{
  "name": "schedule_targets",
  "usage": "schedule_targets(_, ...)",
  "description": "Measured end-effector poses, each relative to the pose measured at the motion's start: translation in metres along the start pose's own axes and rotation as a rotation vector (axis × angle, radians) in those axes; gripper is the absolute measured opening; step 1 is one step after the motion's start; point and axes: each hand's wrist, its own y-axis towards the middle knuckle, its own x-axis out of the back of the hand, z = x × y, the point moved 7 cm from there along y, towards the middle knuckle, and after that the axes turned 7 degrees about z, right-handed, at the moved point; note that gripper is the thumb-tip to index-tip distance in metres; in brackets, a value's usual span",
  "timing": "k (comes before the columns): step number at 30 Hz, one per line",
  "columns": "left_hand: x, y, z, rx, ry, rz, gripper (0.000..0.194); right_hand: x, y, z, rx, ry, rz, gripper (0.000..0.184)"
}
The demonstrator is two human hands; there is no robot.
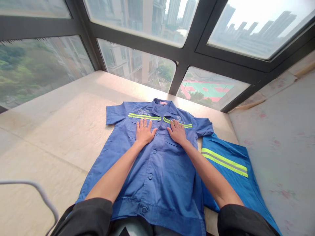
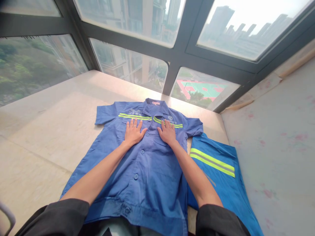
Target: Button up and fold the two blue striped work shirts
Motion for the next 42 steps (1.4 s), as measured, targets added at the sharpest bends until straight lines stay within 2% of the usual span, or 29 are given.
schedule_targets(18, 0.0018, -0.0031, 0.0027, -0.009, -0.003, 0.081, 0.073, -0.0002, -0.0028, -0.0012, 0.018, 0.006, -0.029, 0.063)
schedule_targets(34, -0.0002, -0.0033, 0.0029, -0.001, 0.016, 0.03, 0.071, 0.001, -0.0035, 0.0015, 0.044, 0.016, -0.087, 0.061)
schedule_targets(42, 0.0006, -0.0036, 0.0017, 0.003, 0.038, 0.05, 0.07, 0.0031, -0.0053, 0.0033, 0.051, 0.052, -0.132, 0.061)
